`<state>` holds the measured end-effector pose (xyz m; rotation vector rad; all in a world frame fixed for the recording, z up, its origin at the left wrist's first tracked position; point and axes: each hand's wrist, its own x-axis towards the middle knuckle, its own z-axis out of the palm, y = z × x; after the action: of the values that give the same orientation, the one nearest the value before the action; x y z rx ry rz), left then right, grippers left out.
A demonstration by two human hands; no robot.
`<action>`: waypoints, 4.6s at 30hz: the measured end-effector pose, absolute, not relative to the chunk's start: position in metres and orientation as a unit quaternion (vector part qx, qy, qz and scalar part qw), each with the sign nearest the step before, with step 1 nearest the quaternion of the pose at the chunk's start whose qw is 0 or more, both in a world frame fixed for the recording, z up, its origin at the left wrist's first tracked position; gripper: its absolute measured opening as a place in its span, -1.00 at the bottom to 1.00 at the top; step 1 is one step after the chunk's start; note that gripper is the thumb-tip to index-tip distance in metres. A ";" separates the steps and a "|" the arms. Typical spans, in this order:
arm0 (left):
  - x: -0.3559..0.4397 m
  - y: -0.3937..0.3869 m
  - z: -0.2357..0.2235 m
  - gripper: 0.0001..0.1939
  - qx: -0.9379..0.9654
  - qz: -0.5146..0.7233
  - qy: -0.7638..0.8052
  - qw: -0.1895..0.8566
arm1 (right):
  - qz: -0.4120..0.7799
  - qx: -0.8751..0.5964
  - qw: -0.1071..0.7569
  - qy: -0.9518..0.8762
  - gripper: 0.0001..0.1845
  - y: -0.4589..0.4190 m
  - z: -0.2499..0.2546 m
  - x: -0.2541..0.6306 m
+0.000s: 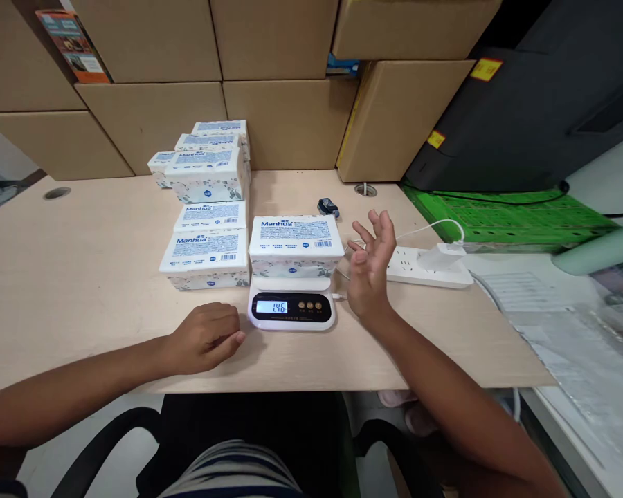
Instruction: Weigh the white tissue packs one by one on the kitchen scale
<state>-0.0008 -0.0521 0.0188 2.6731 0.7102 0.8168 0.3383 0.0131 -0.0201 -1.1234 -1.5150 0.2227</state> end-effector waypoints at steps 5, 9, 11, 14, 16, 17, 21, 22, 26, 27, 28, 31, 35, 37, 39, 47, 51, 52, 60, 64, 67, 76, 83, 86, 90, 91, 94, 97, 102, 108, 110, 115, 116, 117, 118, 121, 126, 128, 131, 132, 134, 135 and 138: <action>-0.004 -0.053 0.014 -0.66 0.846 0.376 0.259 0.276 | 0.087 -0.491 0.572 -0.651 -0.14 0.013 -0.018 0.337; -0.006 -0.048 0.006 -0.34 0.824 0.366 0.253 0.352 | 0.093 -0.494 0.554 -0.663 -0.15 0.012 -0.018 0.339; -0.006 -0.046 0.004 -0.28 0.819 0.355 0.245 0.378 | 0.098 -0.501 0.543 -0.666 -0.13 0.012 -0.018 0.338; -0.006 -0.044 0.004 -0.26 0.816 0.340 0.241 0.400 | 0.119 -0.497 0.556 -0.656 -0.12 0.012 -0.019 0.336; -0.007 -0.043 0.004 -0.27 0.810 0.335 0.244 0.415 | 0.131 -0.496 0.556 -0.653 -0.11 0.013 -0.020 0.335; -0.007 -0.043 0.004 -0.28 0.805 0.334 0.248 0.424 | 0.136 -0.498 0.550 -0.656 -0.11 0.013 -0.020 0.335; -0.008 -0.043 0.003 -0.23 0.787 0.336 0.257 0.449 | 0.153 -0.497 0.544 -0.659 -0.12 0.013 -0.021 0.336; -0.008 -0.043 0.002 -0.21 0.785 0.338 0.256 0.452 | 0.159 -0.492 0.550 -0.655 -0.13 0.013 -0.021 0.336; -0.007 -0.044 0.002 -0.20 0.771 0.348 0.248 0.472 | 0.188 -0.476 0.581 -0.633 -0.15 0.013 -0.021 0.332; -0.006 -0.045 0.002 -0.20 0.768 0.348 0.246 0.477 | 0.194 -0.474 0.586 -0.628 -0.15 0.013 -0.021 0.331; -0.006 -0.045 0.002 -0.20 0.766 0.347 0.245 0.482 | 0.198 -0.475 0.587 -0.625 -0.15 0.013 -0.021 0.331; -0.007 -0.045 0.003 -0.19 0.763 0.343 0.245 0.490 | 0.203 -0.478 0.577 -0.631 -0.16 0.012 -0.021 0.331; -0.007 -0.044 0.003 -0.19 0.759 0.338 0.250 0.497 | 0.202 -0.482 0.566 -0.638 -0.15 0.010 -0.019 0.332; -0.007 -0.044 0.003 -0.21 0.752 0.338 0.255 0.504 | 0.208 -0.486 0.567 -0.632 -0.14 0.009 -0.017 0.331; -0.007 -0.043 0.003 -0.22 0.745 0.337 0.262 0.513 | 0.217 -0.488 0.568 -0.627 -0.12 0.008 -0.016 0.331; -0.005 -0.043 0.006 -0.23 0.700 0.333 0.297 0.558 | 0.279 -0.478 0.549 -0.627 -0.08 0.009 -0.016 0.332; -0.002 -0.043 0.007 -0.25 0.669 0.339 0.307 0.585 | 0.312 -0.462 0.528 -0.640 0.02 0.009 -0.015 0.333; -0.001 -0.043 0.008 -0.24 0.666 0.339 0.308 0.589 | 0.315 -0.457 0.523 -0.646 0.03 0.009 -0.015 0.333; 0.000 -0.045 0.011 -0.24 0.665 0.333 0.318 0.588 | 0.333 -0.442 0.523 -0.648 0.06 0.009 -0.014 0.331; -0.001 -0.044 0.008 -0.22 0.697 0.330 0.307 0.558 | 0.331 -0.442 0.532 -0.642 0.07 0.010 -0.014 0.330; -0.003 -0.044 0.005 -0.17 0.739 0.327 0.296 0.509 | 0.327 -0.445 0.530 -0.643 0.05 0.010 -0.016 0.331; -0.002 -0.046 0.010 -0.04 0.794 0.316 0.279 0.439 | 0.306 -0.454 0.522 -0.653 0.04 0.010 -0.016 0.331; -0.003 -0.046 0.010 0.00 0.805 0.311 0.275 0.424 | 0.312 -0.459 0.530 -0.641 0.05 0.010 -0.015 0.330; -0.003 -0.046 0.011 0.01 0.808 0.305 0.276 0.421 | 0.313 -0.461 0.530 -0.639 0.06 0.010 -0.015 0.330; -0.002 -0.046 0.011 0.01 0.808 0.302 0.279 0.423 | 0.317 -0.460 0.535 -0.634 0.07 0.011 -0.014 0.330; -0.002 -0.046 0.011 0.01 0.807 0.301 0.280 0.425 | 0.318 -0.460 0.536 -0.633 0.07 0.011 -0.014 0.330; -0.002 -0.046 0.011 0.01 0.803 0.299 0.284 0.429 | 0.317 -0.460 0.534 -0.635 0.06 0.010 -0.013 0.330; -0.002 -0.045 0.011 -0.01 0.804 0.298 0.282 0.430 | 0.324 -0.455 0.529 -0.639 0.07 0.009 -0.011 0.330; -0.003 -0.045 0.011 -0.01 0.800 0.299 0.283 0.436 | 0.352 -0.454 0.528 -0.626 0.09 0.010 -0.011 0.330; -0.003 -0.045 0.010 -0.01 0.801 0.296 0.281 0.437 | 0.352 -0.450 0.518 -0.636 0.12 0.010 -0.012 0.331; -0.003 -0.045 0.010 -0.02 0.802 0.297 0.281 0.435 | 0.355 -0.449 0.514 -0.639 0.13 0.010 -0.011 0.332; -0.003 -0.045 0.010 -0.03 0.796 0.303 0.280 0.443 | 0.386 -0.437 0.491 -0.647 0.36 0.016 -0.012 0.337; -0.004 -0.045 0.010 -0.03 0.794 0.303 0.278 0.447 | 0.395 -0.432 0.480 -0.653 0.41 0.019 -0.013 0.338; -0.004 -0.045 0.009 -0.04 0.792 0.304 0.276 0.452 | 0.403 -0.427 0.470 -0.659 0.44 0.021 -0.014 0.339; -0.004 -0.044 0.007 -0.04 0.790 0.305 0.273 0.456 | 0.409 -0.423 0.464 -0.662 0.46 0.024 -0.015 0.340; -0.006 -0.043 0.002 -0.05 0.786 0.324 0.262 0.457 | 0.392 -0.426 0.461 -0.673 0.46 0.024 -0.016 0.342; -0.007 -0.046 -0.002 -0.05 0.810 0.344 0.238 0.411 | 0.278 -0.412 0.494 -0.713 0.44 0.008 -0.013 0.347; -0.005 -0.049 -0.002 -0.01 0.840 0.354 0.202 0.357 | 0.233 -0.399 0.528 -0.712 0.39 0.001 -0.012 0.348; -0.005 -0.049 -0.004 0.06 0.888 0.377 0.136 0.226 | 0.193 -0.372 0.571 -0.706 0.34 -0.004 -0.007 0.341; -0.007 -0.046 -0.004 0.09 0.897 0.384 0.126 0.179 | 0.185 -0.360 0.578 -0.709 0.33 -0.004 -0.004 0.335; -0.016 -0.036 -0.004 0.10 0.902 0.399 0.132 0.096 | 0.179 -0.338 0.567 -0.729 0.36 0.003 0.008 0.319; -0.022 -0.029 -0.002 0.06 0.897 0.411 0.146 0.064 | 0.180 -0.331 0.552 -0.744 0.42 0.010 0.015 0.309; -0.049 -0.002 0.012 -0.25 0.868 0.433 0.243 0.014 | 0.203 -0.339 0.499 -0.771 0.62 0.044 0.040 0.273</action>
<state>-0.0490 -0.0017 0.0121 2.7021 0.7575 1.3481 0.2731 0.0440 0.0399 -0.8201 -1.8665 0.4917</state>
